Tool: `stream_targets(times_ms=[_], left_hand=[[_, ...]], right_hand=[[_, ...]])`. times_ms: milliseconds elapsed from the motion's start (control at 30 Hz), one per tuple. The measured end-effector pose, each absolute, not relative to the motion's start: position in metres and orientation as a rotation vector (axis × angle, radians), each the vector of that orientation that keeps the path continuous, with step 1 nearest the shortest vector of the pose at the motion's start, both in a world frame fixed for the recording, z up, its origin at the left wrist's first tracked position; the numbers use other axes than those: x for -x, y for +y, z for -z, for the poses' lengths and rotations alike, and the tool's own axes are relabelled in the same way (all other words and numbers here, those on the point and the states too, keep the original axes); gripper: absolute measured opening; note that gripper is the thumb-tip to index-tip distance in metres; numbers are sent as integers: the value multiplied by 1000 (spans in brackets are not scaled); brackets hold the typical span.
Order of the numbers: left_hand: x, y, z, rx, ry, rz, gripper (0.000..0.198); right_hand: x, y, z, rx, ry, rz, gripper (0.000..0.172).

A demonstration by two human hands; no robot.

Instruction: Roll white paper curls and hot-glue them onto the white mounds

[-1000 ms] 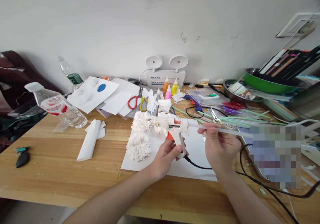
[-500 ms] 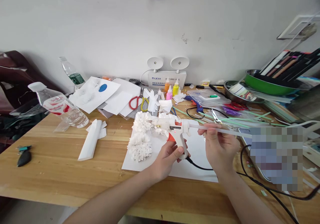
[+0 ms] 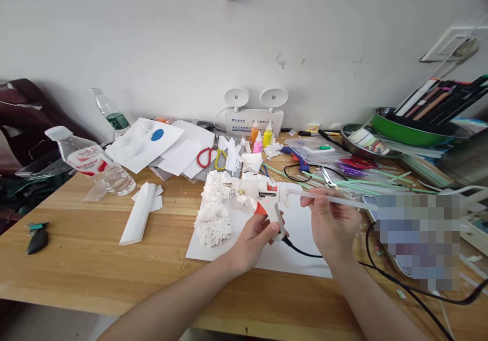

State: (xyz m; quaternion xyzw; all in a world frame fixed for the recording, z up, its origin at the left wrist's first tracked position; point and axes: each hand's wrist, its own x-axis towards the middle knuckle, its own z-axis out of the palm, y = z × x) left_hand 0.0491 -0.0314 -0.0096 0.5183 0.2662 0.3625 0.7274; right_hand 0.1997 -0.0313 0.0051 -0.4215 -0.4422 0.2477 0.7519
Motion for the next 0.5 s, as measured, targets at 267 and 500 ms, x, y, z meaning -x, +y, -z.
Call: stream_targets(times_ms=[267,500], left_hand=[[-49,-36,6,-1179,630,-801,35],[-52,-36,11,-1290,620,-757,36]], right_hand=[[-196,-31,-3,1020,-1082,-772,40],[-185,-37,3,1146,-1378,-1323,34]])
